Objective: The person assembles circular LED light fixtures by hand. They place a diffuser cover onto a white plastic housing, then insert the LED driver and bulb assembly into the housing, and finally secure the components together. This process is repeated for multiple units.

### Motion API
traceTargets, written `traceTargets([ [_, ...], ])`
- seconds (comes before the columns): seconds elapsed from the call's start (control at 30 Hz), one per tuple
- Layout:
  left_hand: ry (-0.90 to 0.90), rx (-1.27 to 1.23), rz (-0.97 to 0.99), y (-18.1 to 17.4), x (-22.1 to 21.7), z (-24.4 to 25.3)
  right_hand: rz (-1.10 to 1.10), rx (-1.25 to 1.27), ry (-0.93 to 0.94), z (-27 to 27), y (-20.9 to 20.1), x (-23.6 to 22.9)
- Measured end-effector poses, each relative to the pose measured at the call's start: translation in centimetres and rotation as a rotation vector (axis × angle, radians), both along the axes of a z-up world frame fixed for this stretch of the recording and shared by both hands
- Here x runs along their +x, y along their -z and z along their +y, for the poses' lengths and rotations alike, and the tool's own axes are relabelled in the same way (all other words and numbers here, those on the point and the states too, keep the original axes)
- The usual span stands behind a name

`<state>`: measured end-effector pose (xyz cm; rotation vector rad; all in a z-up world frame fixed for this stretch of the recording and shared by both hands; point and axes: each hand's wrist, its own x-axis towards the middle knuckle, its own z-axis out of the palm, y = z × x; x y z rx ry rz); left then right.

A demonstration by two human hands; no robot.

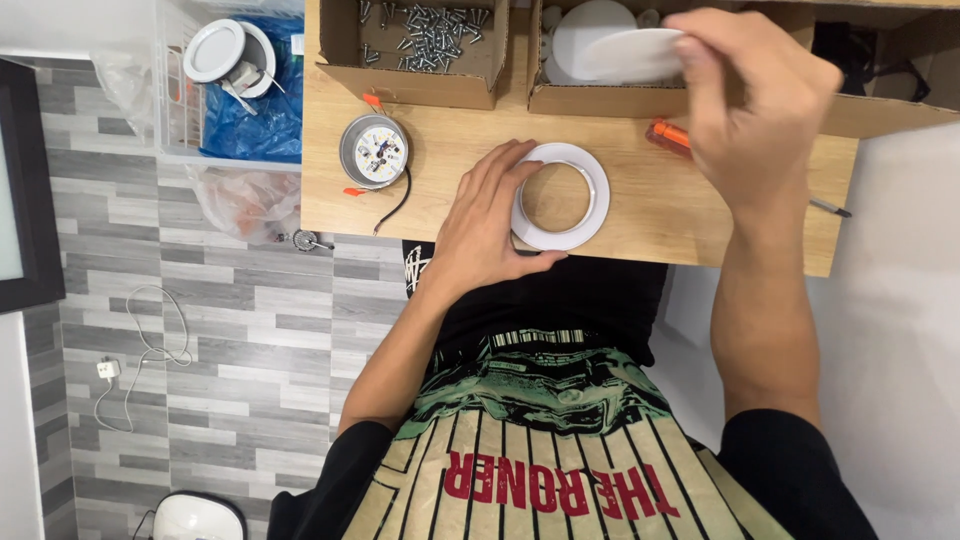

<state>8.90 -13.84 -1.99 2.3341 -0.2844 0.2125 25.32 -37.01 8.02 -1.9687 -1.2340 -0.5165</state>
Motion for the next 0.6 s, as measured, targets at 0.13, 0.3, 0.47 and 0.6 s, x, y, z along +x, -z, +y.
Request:
traceTargets([
  [0.13,0.003,0.023,0.017,0.0,-0.1,0.0,0.222,0.123,0.093,-1.6,1.3,-1.9],
  [0.3,0.01,0.028,0.02,0.1,0.1,-0.1,0.599,0.263,0.014,-1.9,2.0,-3.1],
  [0.47,0.0,0.034,0.037,0.1,0.1,-0.1,0.755,0.355,0.124,-2.0,2.6,-2.6],
  [0.6,0.004,0.035,0.032,0.0,0.1,-0.2,0.611,0.41,0.13,-0.8,2.1,-2.3],
])
